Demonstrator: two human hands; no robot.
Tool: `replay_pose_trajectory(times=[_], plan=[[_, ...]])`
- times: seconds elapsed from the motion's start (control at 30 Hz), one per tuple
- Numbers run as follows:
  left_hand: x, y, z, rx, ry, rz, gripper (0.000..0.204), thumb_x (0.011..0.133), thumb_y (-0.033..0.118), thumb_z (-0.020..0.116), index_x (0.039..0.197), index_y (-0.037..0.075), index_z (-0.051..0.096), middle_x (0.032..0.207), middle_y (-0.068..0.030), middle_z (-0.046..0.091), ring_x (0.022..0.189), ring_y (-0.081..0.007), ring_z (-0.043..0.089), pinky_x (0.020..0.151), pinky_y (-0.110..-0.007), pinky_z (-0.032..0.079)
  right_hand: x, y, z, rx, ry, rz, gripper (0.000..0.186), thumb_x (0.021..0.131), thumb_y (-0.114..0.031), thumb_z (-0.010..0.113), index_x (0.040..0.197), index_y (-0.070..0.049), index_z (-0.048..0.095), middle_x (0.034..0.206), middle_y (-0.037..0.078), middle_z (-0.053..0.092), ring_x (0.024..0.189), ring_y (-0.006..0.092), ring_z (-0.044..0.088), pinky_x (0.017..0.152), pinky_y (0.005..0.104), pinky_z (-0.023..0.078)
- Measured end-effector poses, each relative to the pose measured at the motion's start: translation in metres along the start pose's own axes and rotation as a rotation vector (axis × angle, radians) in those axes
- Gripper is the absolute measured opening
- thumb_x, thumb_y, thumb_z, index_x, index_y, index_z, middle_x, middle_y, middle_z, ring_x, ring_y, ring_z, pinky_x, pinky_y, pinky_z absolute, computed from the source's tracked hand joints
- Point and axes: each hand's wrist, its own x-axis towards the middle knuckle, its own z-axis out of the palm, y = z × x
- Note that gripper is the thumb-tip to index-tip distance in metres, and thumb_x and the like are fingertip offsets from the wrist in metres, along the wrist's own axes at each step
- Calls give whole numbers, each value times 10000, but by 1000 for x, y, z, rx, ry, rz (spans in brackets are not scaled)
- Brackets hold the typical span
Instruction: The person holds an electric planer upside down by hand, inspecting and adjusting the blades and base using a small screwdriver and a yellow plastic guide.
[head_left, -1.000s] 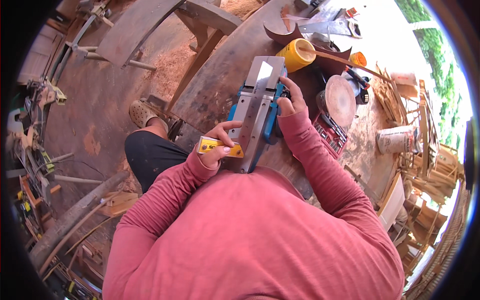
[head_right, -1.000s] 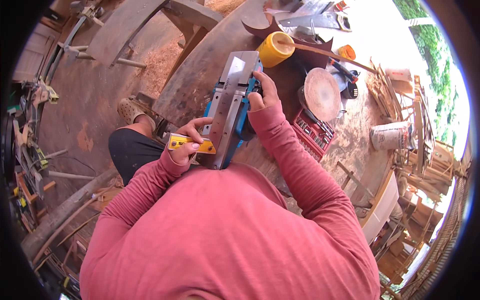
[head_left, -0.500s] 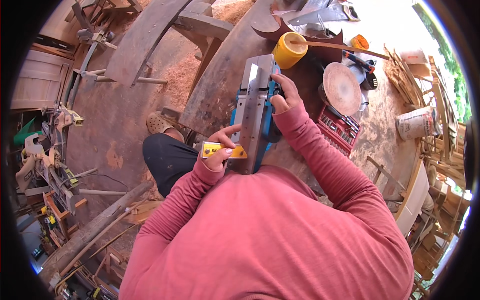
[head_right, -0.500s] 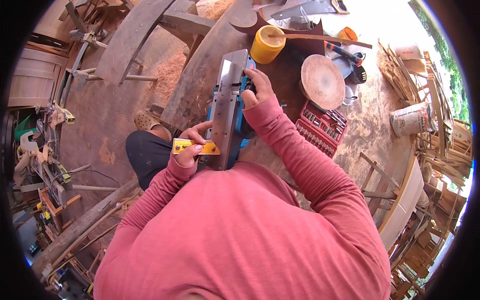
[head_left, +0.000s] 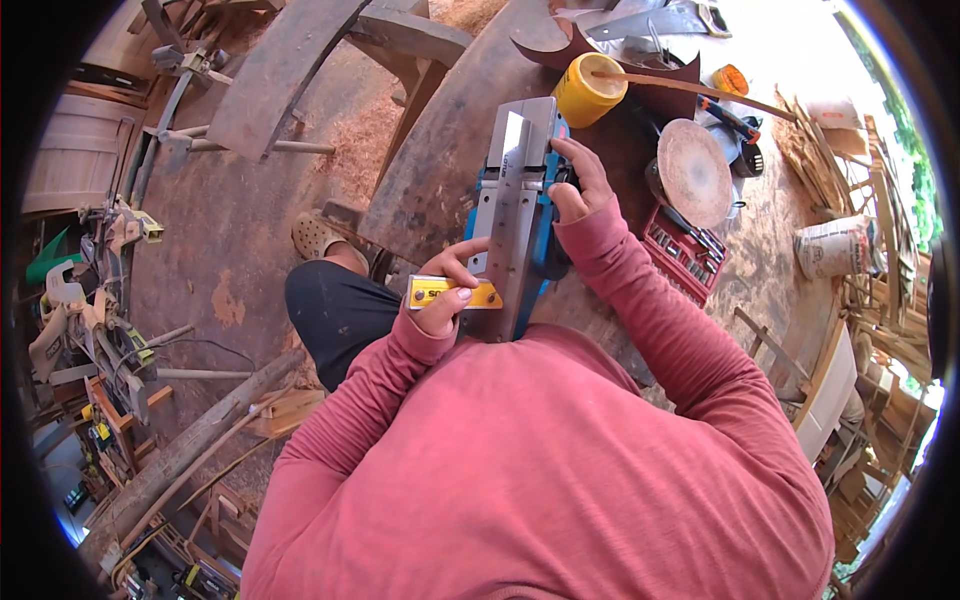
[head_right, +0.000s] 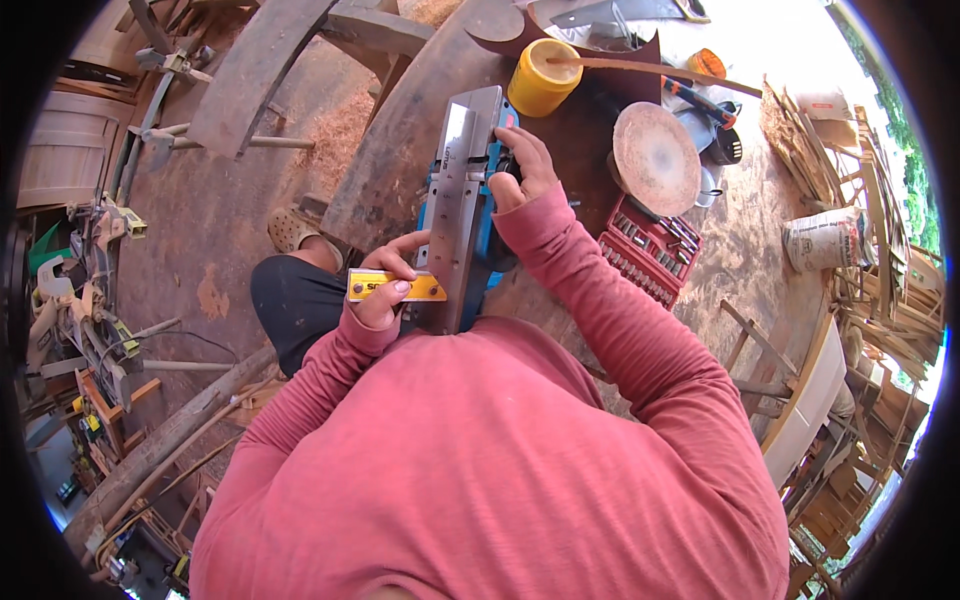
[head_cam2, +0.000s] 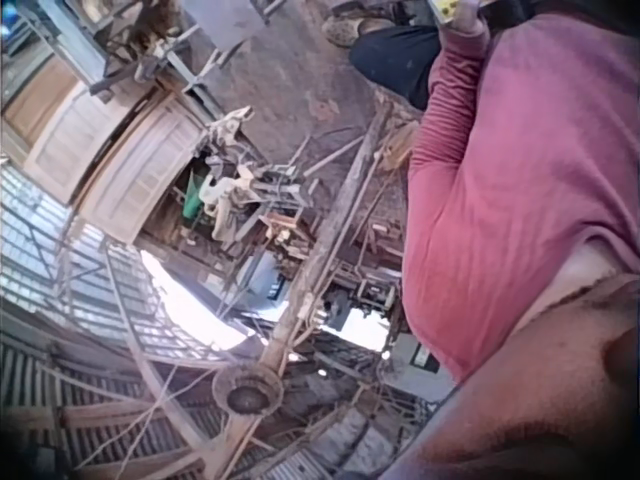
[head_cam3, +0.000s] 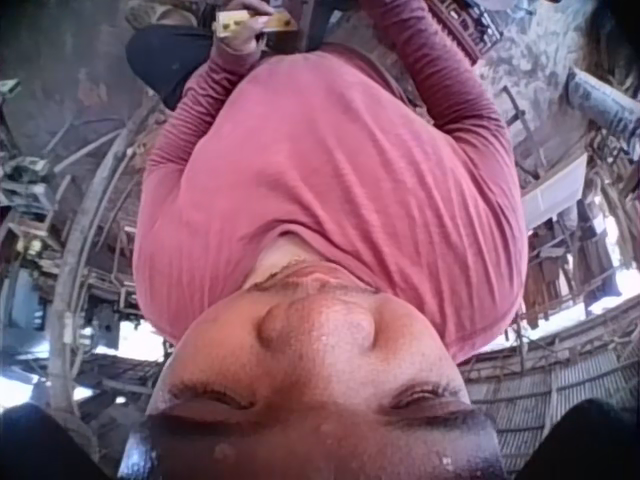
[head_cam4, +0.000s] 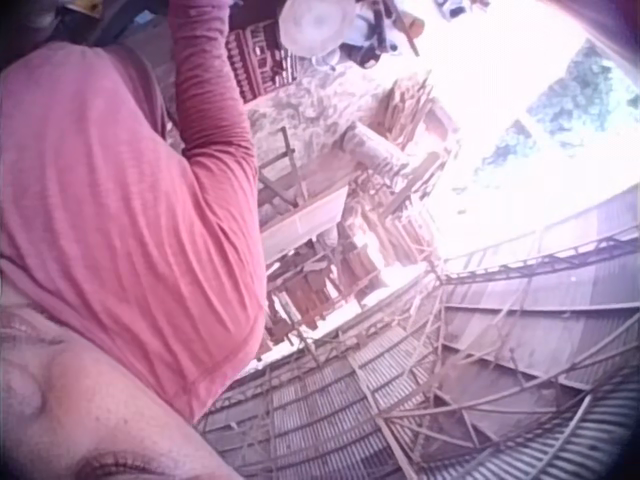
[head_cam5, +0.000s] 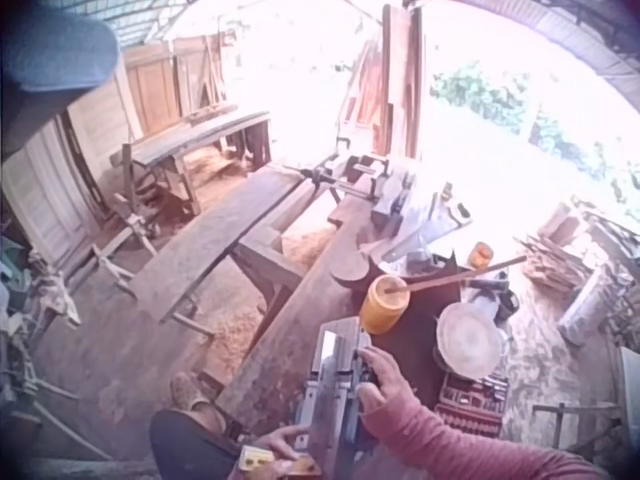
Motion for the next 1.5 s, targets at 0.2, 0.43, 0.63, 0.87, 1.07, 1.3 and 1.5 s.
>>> replay_pose_trajectory(times=[0.2, 0.43, 0.63, 0.87, 1.07, 1.3, 1.5], plan=[[2, 1, -4, 52, -8, 16, 112, 876, 87, 595, 976, 45, 622, 1557, -245, 517, 1266, -260, 646, 1095, -396, 510, 1, 1, 0, 8, -1, 16, 589, 834, -77, 557, 1415, 14, 595, 1450, 265, 567, 1374, 416, 540, 1213, 425, 397], [4, 2, -6, 77, -37, 5, 126, 865, 86, 593, 982, 49, 622, 1531, -240, 539, 1250, -251, 649, 1090, -389, 509, 0, 5, 0, -30, -4, -26, 589, 832, -74, 555, 1413, 18, 594, 1447, 266, 567, 1372, 415, 541, 1213, 428, 398], [3, 1, -6, 77, -18, -15, 113, 861, 87, 596, 965, 58, 629, 1529, -238, 542, 1250, -246, 637, 1092, -389, 499, 1, 3, -1, -21, -15, -4, 589, 832, -71, 555, 1414, 13, 595, 1446, 264, 568, 1372, 417, 541, 1213, 429, 397], [2, 3, -5, 247, -3, 65, 109, 864, 98, 591, 953, 65, 644, 1569, -231, 522, 1349, -238, 560, 1140, -370, 420, 1, -1, -2, 11, -30, 36, 595, 831, -71, 560, 1420, 3, 600, 1457, 256, 565, 1379, 406, 540, 1214, 426, 395], [-1, 0, -5, 176, 14, 24, 119, 866, 86, 574, 959, 54, 640, 1586, -245, 519, 1334, -237, 577, 1138, -364, 422, 1, 0, -1, 36, -26, 24, 595, 832, -75, 579, 1422, -2, 600, 1465, 256, 560, 1384, 406, 539, 1216, 427, 392], [0, -1, -4, 228, -6, 60, 126, 874, 69, 554, 972, 47, 631, 1590, -255, 516, 1368, -240, 565, 1155, -366, 411, 0, 3, -2, 24, -27, 17, 587, 838, -81, 591, 1421, -13, 598, 1473, 259, 555, 1392, 412, 535, 1214, 432, 393], [-2, -1, -2, 204, 17, 37, 117, 887, 51, 541, 969, 49, 624, 1589, -264, 513, 1386, -246, 555, 1171, -366, 394, -1, 0, -3, 16, -30, -9, 578, 840, -84, 597, 1413, -6, 600, 1481, 262, 553, 1394, 415, 538, 1210, 435, 396]])
